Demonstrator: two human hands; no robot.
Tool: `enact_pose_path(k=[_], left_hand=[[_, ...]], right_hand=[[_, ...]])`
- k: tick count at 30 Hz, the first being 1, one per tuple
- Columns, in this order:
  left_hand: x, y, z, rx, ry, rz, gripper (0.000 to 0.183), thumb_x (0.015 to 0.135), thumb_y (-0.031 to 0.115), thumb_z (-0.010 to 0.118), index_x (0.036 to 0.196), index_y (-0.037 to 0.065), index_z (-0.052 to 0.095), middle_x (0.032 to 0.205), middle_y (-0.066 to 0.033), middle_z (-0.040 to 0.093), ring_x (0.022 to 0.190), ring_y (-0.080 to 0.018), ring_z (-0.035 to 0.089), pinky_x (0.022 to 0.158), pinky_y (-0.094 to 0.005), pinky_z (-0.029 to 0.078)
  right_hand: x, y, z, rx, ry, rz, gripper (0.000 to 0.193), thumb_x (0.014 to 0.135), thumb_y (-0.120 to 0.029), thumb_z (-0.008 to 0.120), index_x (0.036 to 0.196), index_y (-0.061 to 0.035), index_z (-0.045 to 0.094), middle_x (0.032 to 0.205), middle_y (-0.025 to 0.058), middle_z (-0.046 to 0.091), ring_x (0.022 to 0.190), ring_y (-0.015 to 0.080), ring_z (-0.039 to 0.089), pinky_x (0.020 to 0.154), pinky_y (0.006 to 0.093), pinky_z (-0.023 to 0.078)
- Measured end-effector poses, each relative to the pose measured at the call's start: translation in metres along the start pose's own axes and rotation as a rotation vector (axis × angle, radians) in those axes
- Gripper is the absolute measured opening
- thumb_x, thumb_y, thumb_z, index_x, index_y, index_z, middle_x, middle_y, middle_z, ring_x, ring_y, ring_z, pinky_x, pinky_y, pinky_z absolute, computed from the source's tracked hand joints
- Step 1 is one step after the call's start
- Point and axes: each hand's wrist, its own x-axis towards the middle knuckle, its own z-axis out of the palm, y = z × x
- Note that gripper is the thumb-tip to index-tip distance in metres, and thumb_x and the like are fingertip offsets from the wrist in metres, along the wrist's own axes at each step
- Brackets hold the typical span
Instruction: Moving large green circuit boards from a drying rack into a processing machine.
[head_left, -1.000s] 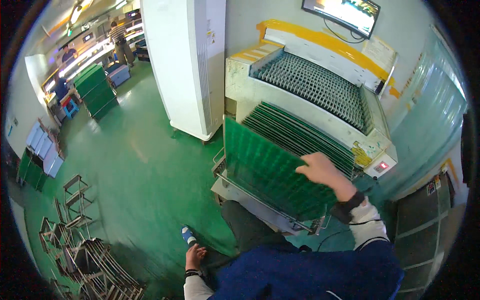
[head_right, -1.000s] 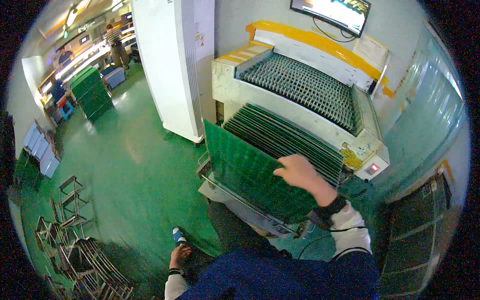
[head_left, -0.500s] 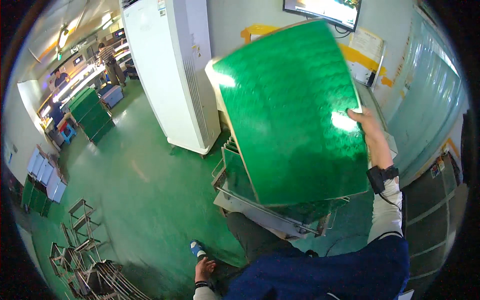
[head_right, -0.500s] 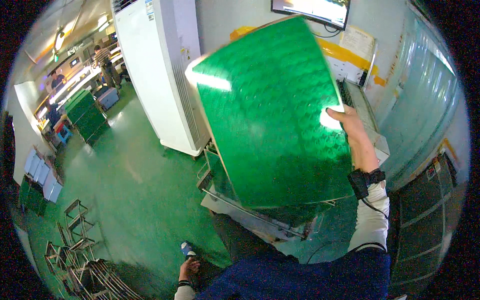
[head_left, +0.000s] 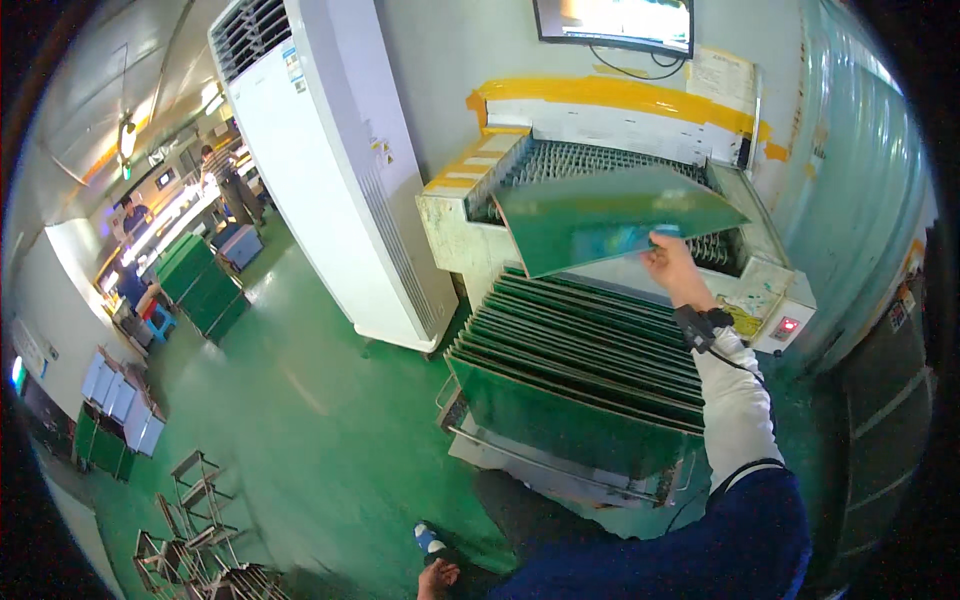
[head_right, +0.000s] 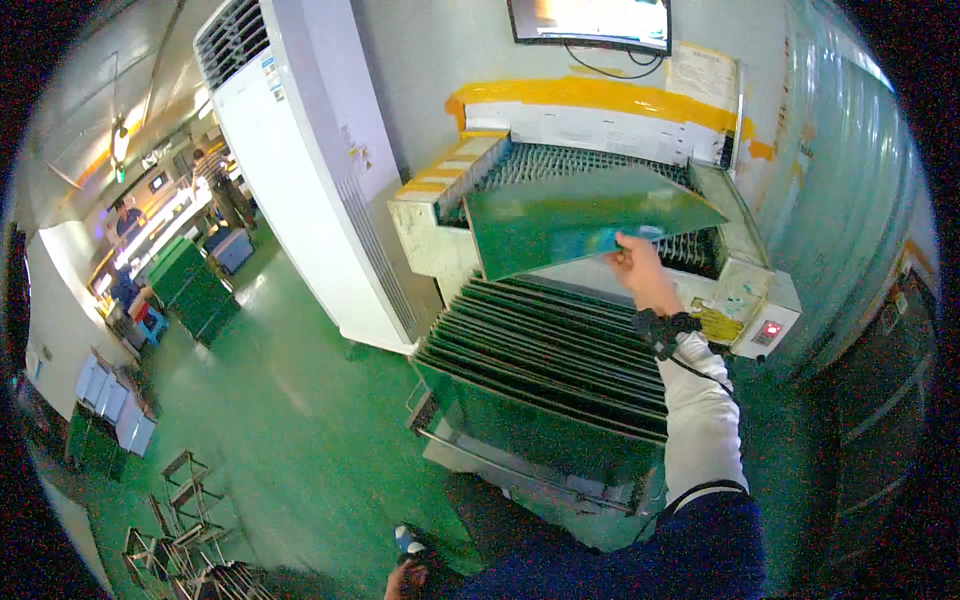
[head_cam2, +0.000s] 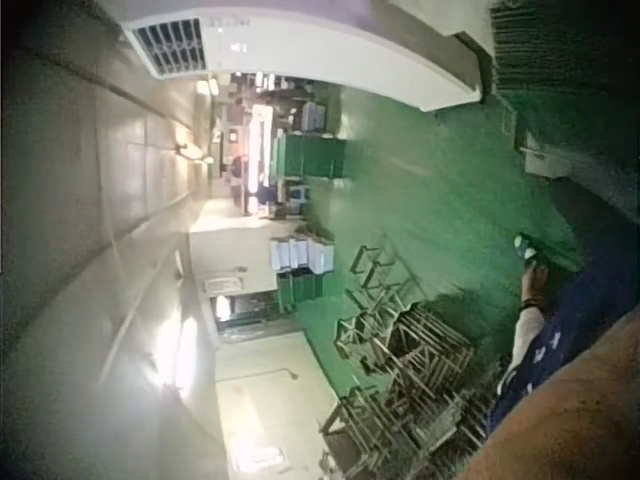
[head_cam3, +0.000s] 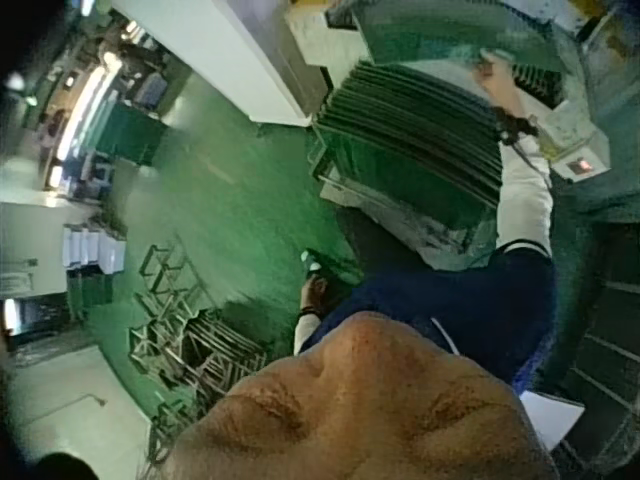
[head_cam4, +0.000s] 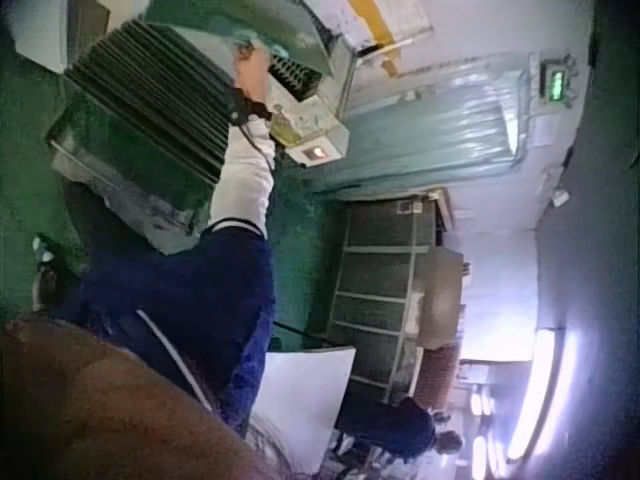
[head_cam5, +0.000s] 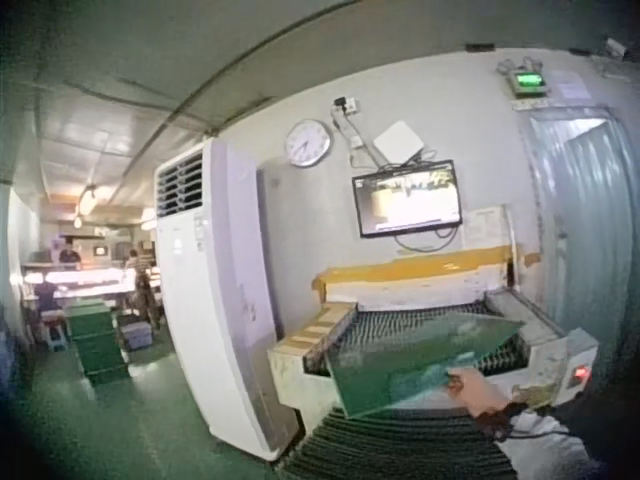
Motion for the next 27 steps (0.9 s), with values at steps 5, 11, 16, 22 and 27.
enact_pose_path(k=[5,11,16,22,27], left_hand=[[-0.005,0.011,0.010,0.131,-0.082,-0.080,0.030,0.084,0.024,0.067,0.104,0.003,0.059,0.088,-0.0120,0.067,0.080,-0.0244,0.064,0.071,-0.0349,0.053],[-0.010,0.014,0.014,0.219,0.019,-0.138,0.035,0.088,0.029,0.062,0.112,0.003,0.058,0.094,-0.0128,0.067,0.083,-0.0246,0.064,0.072,-0.0336,0.053],[-0.015,0.021,0.032,0.241,0.065,-0.146,0.037,0.086,0.031,0.064,0.112,0.005,0.059,0.098,-0.0124,0.066,0.089,-0.0239,0.063,0.081,-0.0364,0.050],[-0.025,0.029,0.050,0.270,0.079,-0.159,0.039,0.083,0.032,0.067,0.112,0.007,0.061,0.104,-0.0119,0.065,0.098,-0.0231,0.061,0.090,-0.0398,0.046],[-0.039,0.035,0.065,0.171,0.098,-0.212,0.036,0.085,0.031,0.065,0.111,0.006,0.061,0.105,-0.0102,0.065,0.099,-0.0245,0.060,0.090,-0.0386,0.047]], right_hand=[[0.050,0.054,-0.010,0.197,-0.005,-0.040,0.015,0.090,-0.015,0.057,0.087,-0.0022,0.050,0.083,0.0082,0.055,0.079,0.0189,0.055,0.078,0.0319,0.050],[0.097,0.081,0.003,-0.525,0.168,-0.345,0.009,0.091,-0.012,0.056,0.094,-0.0040,0.053,0.092,0.0094,0.057,0.085,0.0233,0.055,0.083,0.0362,0.049],[0.081,0.041,0.017,0.041,-0.140,0.052,0.020,0.091,-0.019,0.056,0.101,-0.0018,0.057,0.097,0.0134,0.062,0.091,0.0237,0.060,0.078,0.0351,0.052],[0.076,0.007,0.065,-0.405,0.061,0.158,0.029,0.084,-0.026,0.062,0.088,0.0029,0.061,0.090,0.0169,0.067,0.077,0.0233,0.065,0.069,0.0298,0.052],[0.077,0.021,0.065,-1.687,-0.056,-0.161,0.049,0.087,-0.047,0.049,0.118,-0.0117,0.061,0.126,0.0122,0.055,0.120,0.0343,0.045,0.099,0.0522,0.035]])
